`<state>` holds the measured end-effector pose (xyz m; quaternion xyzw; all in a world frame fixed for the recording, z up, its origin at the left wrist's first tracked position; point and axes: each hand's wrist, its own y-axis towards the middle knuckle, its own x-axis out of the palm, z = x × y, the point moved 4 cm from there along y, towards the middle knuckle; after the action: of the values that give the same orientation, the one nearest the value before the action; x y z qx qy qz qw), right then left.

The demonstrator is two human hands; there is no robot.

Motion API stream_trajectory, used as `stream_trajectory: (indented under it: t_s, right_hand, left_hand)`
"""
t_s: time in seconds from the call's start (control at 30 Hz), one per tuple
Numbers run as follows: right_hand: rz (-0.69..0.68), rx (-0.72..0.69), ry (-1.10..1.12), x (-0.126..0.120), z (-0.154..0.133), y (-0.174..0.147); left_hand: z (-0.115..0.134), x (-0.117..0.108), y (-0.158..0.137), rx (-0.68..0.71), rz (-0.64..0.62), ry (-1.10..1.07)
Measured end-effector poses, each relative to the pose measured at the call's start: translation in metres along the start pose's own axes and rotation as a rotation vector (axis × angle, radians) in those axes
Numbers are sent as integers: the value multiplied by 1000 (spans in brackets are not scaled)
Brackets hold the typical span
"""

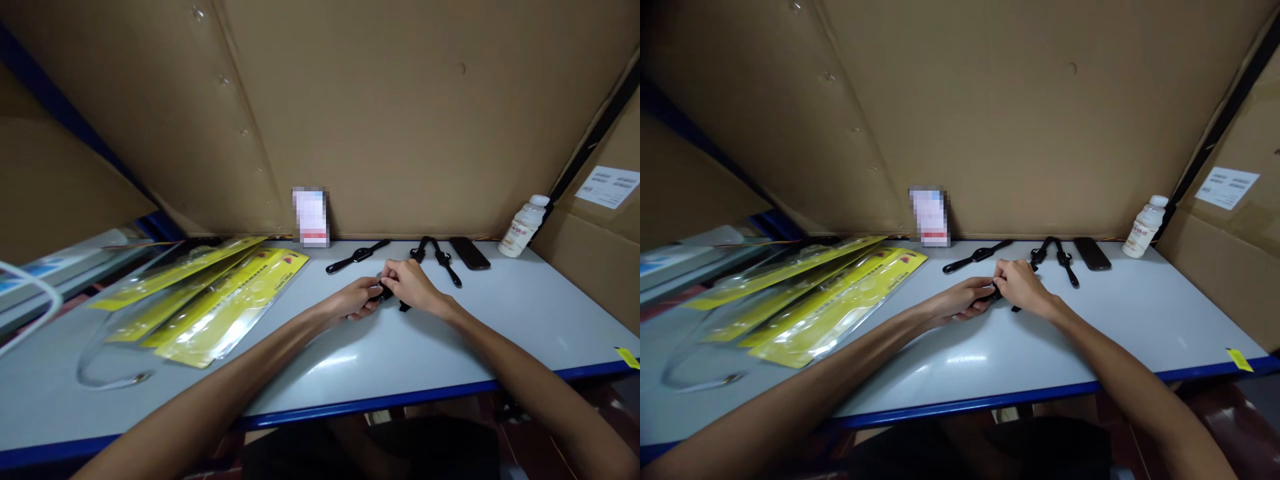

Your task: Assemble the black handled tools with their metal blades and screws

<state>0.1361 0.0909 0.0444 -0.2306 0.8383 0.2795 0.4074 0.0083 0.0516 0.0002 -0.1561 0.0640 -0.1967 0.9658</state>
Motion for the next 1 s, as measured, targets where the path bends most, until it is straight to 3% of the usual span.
stream_trajectory:
  t_s: [0.13, 0.53, 0.67, 0.8, 1.0]
  right_hand:
    - [26, 122, 120, 0, 10, 2]
    - [53, 23, -310, -3, 7, -2]
    - [116, -19, -149, -10, 4, -2]
    - [41, -8, 22, -3, 4, -1]
    - [41, 60, -55, -5, 8, 0]
  left_hand:
    - [0, -1, 0, -24, -26, -27]
    - [0, -3, -1, -56, -48, -95]
    - [-1, -4, 0, -77, -47, -96]
    - [0, -3, -1, -84, -48, -66]
    - [0, -3, -2, -86, -45, -81]
